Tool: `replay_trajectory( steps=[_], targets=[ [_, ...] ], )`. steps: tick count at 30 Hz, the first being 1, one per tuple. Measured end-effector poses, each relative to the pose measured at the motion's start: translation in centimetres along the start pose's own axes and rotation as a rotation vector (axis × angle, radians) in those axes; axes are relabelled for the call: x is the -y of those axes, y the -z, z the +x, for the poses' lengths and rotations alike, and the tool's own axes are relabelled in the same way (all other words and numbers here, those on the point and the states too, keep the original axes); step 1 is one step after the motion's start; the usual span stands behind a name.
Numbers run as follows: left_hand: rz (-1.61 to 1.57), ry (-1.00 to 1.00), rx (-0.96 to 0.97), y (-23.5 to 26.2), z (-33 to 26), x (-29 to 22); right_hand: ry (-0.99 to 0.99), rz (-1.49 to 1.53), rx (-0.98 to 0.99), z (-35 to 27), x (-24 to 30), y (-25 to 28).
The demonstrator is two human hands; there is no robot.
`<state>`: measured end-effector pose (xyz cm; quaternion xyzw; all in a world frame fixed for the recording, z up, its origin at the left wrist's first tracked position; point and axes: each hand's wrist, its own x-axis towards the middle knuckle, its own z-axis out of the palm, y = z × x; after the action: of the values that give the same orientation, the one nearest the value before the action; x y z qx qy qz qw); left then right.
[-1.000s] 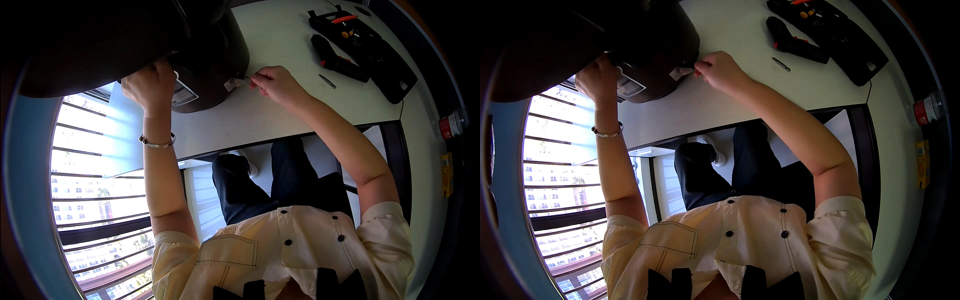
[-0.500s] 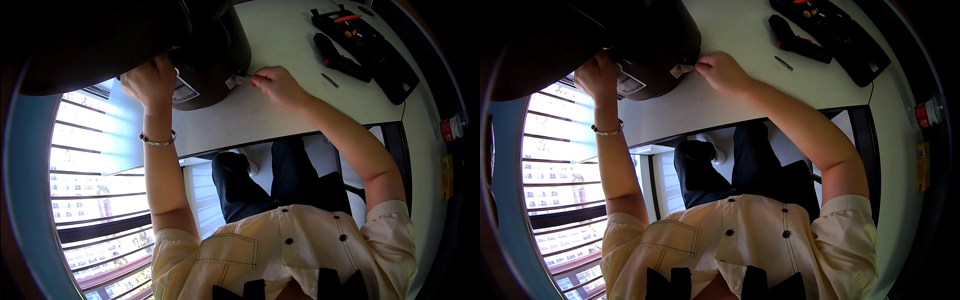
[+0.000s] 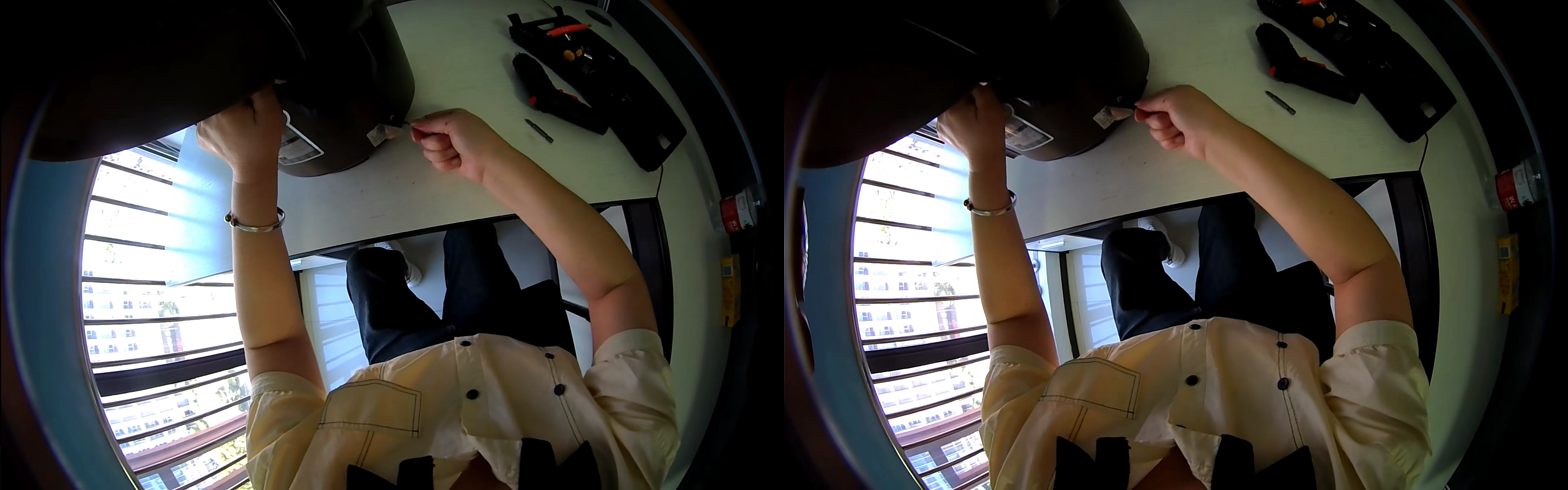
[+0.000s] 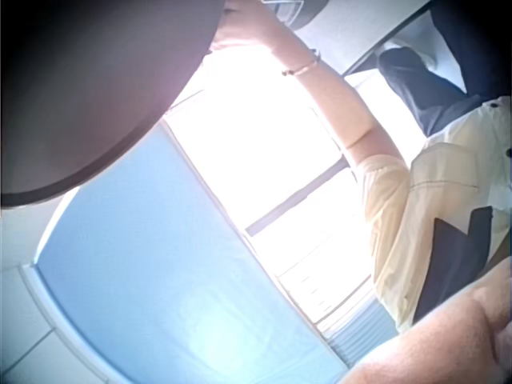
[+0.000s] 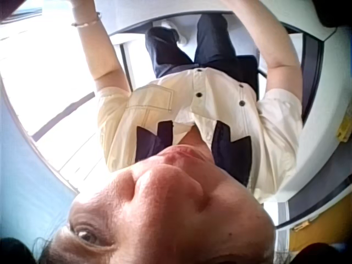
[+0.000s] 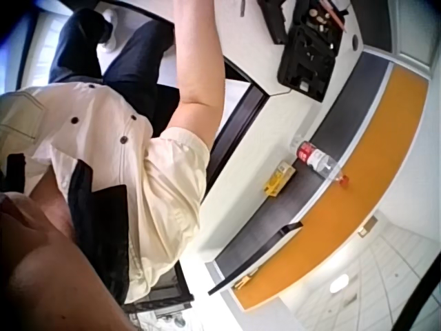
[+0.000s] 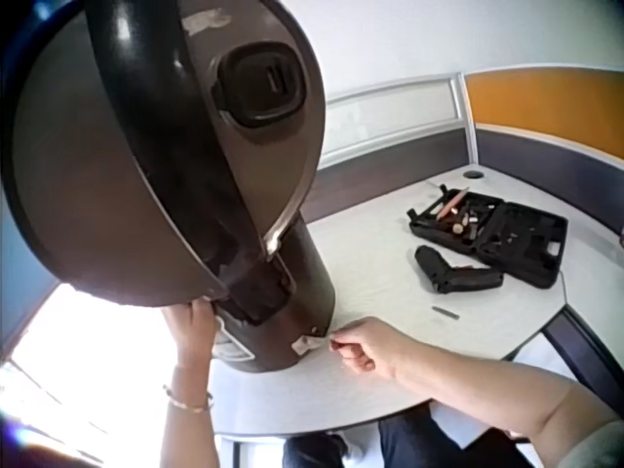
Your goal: The person uses a manual screwdriver and then a cordless electric screwdriver to remove screws from the bottom of a dark-colored rice cooker placed on a white table. The person holds the appliance steady with one hand while operating the tools with the other.
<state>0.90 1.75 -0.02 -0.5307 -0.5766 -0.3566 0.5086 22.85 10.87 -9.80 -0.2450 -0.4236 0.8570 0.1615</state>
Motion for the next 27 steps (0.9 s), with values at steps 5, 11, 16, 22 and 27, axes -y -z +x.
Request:
replay_trajectory(
  steps=[5,11,16,22,27],
  targets=[
    [-0.009,0.038,0.085,0.4,0.0,0.0,1.175,-1.232,-0.315,1.5,-2.4,0.5],
    [-0.088,0.023,0.066,0.3,0.1,0.3,1.426,-2.081,-0.287,1.0,-1.6,1.8],
    [-0.061,0.002,0.107,0.6,-0.3,0.6,1.252,-1.853,-0.386,0.3,-1.7,0.7],
    [-0.156,0.158,0.215,1.5,-0.1,-0.6,0.266,-0.567,-0.211,0.4,-1.1,-1.2],
    [-0.074,-0.092,-0.149,2.9,-1.6,-1.8,-0.057,0.057,-0.090,0.2,-0.1,-1.4]
  ],
)
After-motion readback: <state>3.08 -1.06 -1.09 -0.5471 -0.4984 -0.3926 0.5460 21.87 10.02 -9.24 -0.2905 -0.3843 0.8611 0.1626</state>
